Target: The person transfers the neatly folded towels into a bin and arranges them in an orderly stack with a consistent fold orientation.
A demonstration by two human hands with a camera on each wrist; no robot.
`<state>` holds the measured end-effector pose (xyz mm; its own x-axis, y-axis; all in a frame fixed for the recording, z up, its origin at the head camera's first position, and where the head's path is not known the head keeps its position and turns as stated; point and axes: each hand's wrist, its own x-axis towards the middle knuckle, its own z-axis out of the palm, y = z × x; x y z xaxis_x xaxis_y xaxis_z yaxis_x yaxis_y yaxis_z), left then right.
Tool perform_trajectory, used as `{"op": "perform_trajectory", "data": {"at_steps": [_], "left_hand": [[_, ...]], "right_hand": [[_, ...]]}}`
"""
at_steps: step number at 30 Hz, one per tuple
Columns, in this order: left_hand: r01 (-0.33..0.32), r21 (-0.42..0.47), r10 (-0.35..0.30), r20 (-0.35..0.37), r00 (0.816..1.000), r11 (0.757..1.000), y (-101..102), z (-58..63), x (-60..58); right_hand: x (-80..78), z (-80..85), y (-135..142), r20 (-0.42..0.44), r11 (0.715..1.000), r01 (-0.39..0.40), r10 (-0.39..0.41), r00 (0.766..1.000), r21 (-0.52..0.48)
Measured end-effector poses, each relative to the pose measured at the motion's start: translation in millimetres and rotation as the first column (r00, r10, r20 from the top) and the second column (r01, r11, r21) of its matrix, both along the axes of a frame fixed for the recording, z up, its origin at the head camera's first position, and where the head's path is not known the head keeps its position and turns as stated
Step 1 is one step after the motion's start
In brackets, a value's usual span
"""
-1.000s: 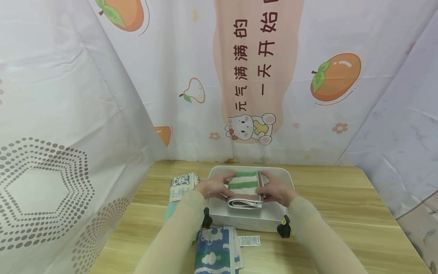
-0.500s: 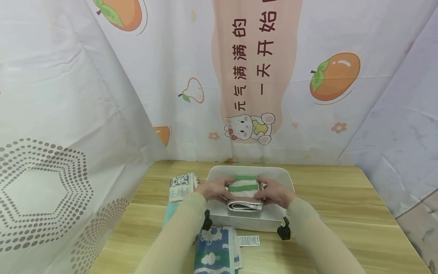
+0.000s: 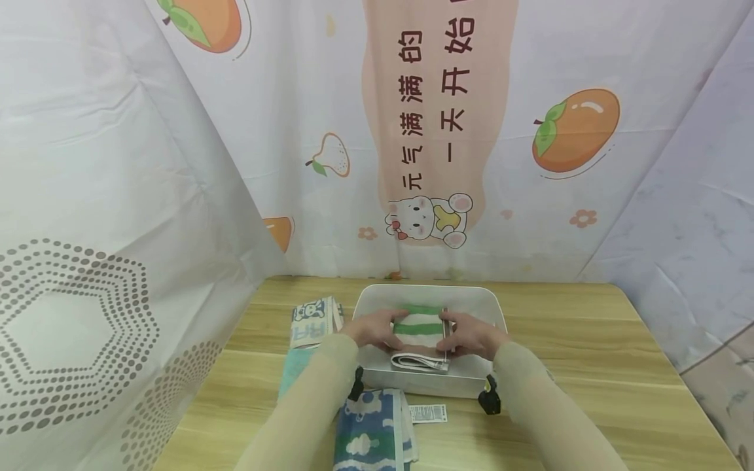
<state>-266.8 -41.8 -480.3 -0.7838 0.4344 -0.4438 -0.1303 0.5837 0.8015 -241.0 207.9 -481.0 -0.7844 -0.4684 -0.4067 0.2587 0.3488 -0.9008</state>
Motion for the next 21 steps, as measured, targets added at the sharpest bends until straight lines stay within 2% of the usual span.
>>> {"op": "perform_trajectory", "data": {"at_steps": [6, 15, 18, 21], "left_hand": [[0.035, -0.036, -0.035, -0.008, 0.999, 0.999, 5, 2.0, 3.2], [0.087, -0.149, -0.096, -0.054, 0.994, 0.985, 8, -6.6, 4.2], [0.117, -0.252, -0.152, -0.126, 0.980, 0.961, 10, -6.9, 4.6], [0.126, -0.374, -0.213, -0.201, 0.956, 0.919, 12, -5.2, 6.3]], "right_hand": [[0.9, -0.6, 1, 0.006, 1.000, -0.014, 0.014, 1.000, 0.016], [4.8, 2.7, 0, -0.009, 0.991, -0.037, 0.039, 0.999, 0.127], [5.2, 2.8, 0, -0.011, 0.986, -0.048, 0.051, 0.999, 0.158], [5.4, 3.0, 0, -0.006, 0.980, -0.052, 0.055, 0.998, 0.192]]}}
